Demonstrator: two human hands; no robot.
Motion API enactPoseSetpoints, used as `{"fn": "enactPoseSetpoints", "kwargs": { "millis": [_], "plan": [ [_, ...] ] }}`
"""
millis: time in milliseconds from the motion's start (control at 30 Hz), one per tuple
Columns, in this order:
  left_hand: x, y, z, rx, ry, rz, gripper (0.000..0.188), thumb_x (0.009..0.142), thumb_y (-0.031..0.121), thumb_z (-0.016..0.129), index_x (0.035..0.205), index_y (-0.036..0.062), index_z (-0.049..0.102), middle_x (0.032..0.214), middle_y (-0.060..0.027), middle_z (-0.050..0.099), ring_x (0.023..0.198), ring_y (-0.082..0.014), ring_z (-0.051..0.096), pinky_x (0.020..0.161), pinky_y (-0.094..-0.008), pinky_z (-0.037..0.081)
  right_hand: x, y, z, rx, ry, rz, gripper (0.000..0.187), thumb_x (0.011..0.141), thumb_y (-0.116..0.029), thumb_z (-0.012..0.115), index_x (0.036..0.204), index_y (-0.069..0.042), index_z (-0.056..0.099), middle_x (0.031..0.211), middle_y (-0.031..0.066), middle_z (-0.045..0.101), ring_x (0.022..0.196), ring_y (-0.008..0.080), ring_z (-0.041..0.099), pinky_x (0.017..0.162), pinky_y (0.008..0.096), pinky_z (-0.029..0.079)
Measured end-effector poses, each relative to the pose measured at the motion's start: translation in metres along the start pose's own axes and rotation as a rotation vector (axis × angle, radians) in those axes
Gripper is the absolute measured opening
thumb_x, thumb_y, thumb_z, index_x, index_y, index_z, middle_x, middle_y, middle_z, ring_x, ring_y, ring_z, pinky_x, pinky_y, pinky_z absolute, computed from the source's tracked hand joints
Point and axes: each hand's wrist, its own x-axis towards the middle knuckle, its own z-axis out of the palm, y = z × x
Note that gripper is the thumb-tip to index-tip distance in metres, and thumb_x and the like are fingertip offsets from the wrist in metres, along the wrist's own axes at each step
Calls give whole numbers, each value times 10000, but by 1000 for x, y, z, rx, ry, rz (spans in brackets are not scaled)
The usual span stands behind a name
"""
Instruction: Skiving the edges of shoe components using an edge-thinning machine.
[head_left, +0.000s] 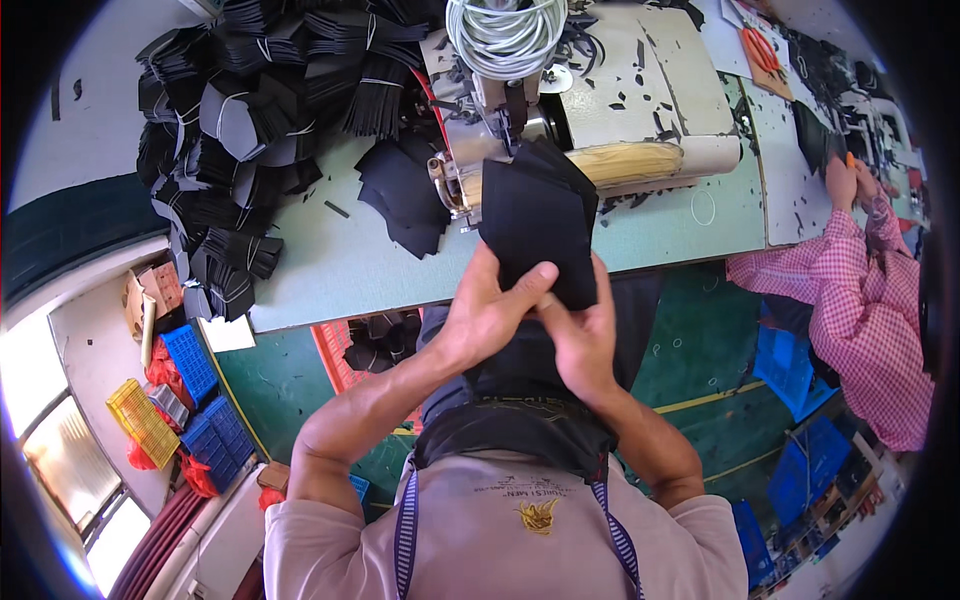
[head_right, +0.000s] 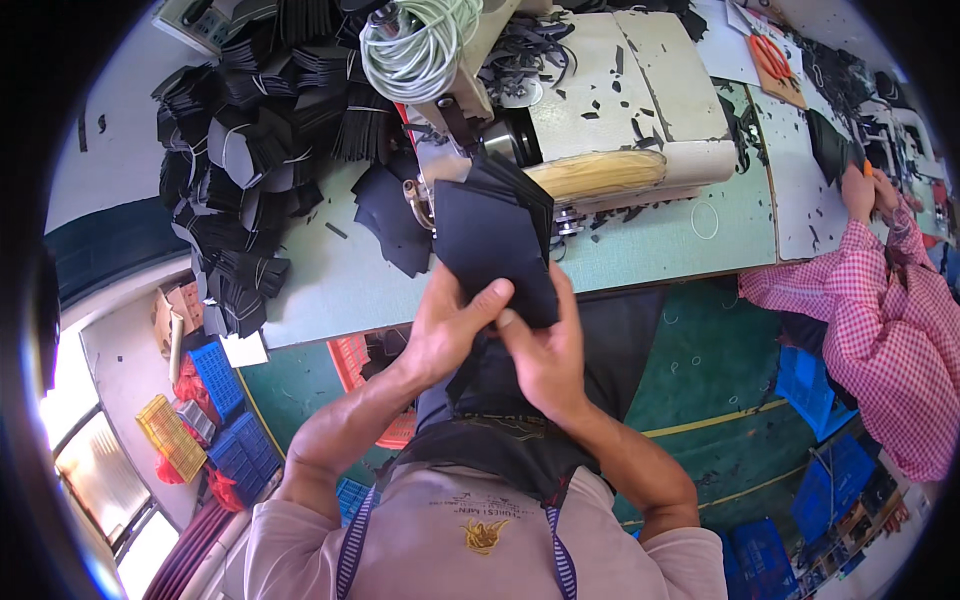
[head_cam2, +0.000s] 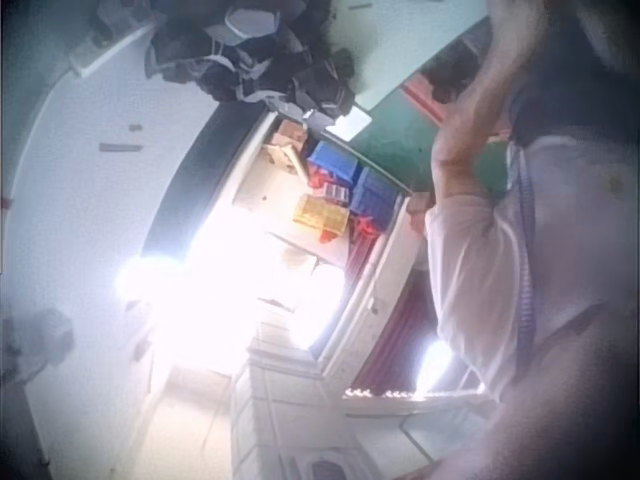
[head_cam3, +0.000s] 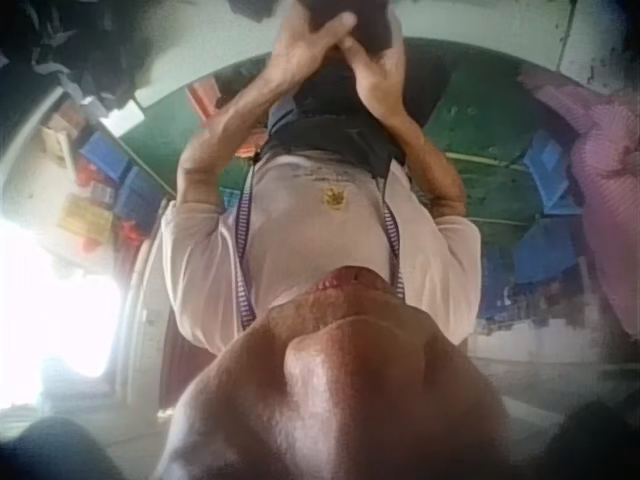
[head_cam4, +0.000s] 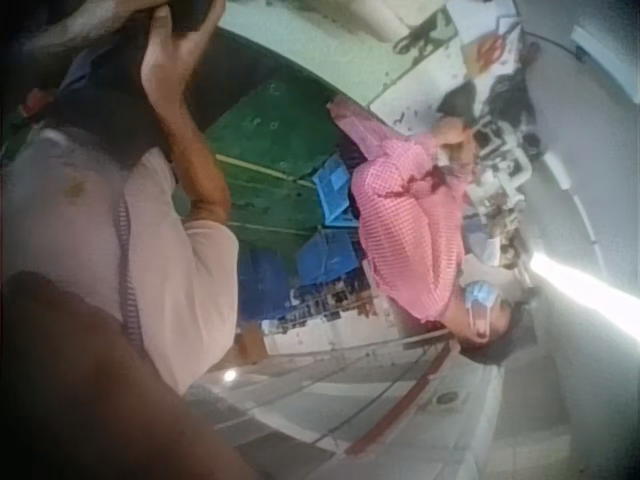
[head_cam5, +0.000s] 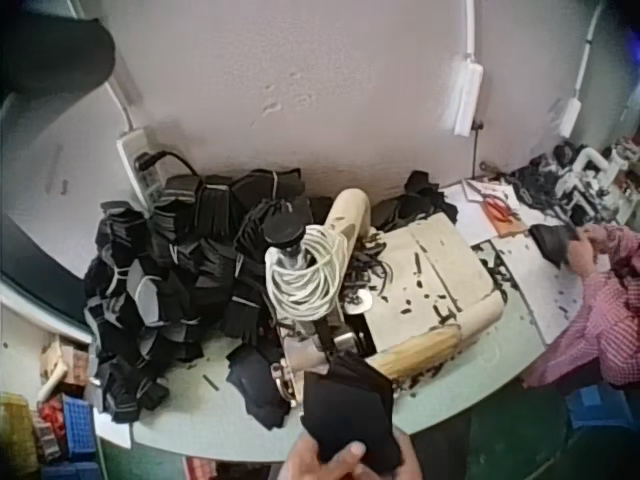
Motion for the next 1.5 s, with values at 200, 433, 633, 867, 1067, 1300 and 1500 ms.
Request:
{"fn": "enactPoseSetpoints", "kwargs": {
  "millis": [200,433,633,867,1067,1300,1500],
  "plan": [
    [-24,40,-77,307,-420,-446,576,826,161,768,1317,-37,541,1229,-98,631,1133,-169,580,1021,-348,452,-3,-35,-39,-235,-164,81,780,913,-73,696,1544,-97,239,1475,143,337,1300,264,463,978,342,498],
    [-68,35,-67,706,-678,-586,569,933,376,673,1318,-24,545,1062,-214,649,984,-309,634,838,-429,486,-34,-30,-40,-608,-783,250,517,1001,-353,570,1347,28,515,1271,230,610,1178,359,595,996,413,458],
    [-79,44,-34,1168,-792,-106,563,972,227,561,1386,-128,421,1097,-303,613,1029,-460,585,877,-503,453,-42,-36,-35,-639,-851,88,580,975,-291,600,1405,44,401,1236,291,563,1173,445,547,1010,450,441],
    [-29,25,-52,817,-525,-113,548,960,163,611,1455,-5,448,1463,-186,497,1403,-263,409,1157,-390,305,0,-35,-31,-808,-554,128,507,867,-78,630,1320,-18,411,1219,247,573,1175,397,576,995,447,458],
    [52,67,-74,660,-319,33,385,892,172,703,1233,11,623,908,-28,672,818,-94,594,733,-291,498,81,-72,-6,-455,-361,253,208,964,-145,622,1108,-26,532,886,99,630,749,156,642,553,306,530],
    [101,93,-90,907,-200,-272,232,864,257,753,885,27,723,747,3,650,705,-67,568,659,-246,449,133,-113,-12,-1453,-381,-239,216,927,-227,644,1052,-51,643,896,148,708,853,355,674,776,444,516],
    [127,107,-83,1158,-289,-116,260,896,290,707,900,32,741,725,-1,642,672,-82,540,645,-293,422,141,-132,-18,-1673,-451,-514,411,844,-98,706,1234,-37,589,1232,127,592,1168,330,529,970,414,460]
  ]
}}
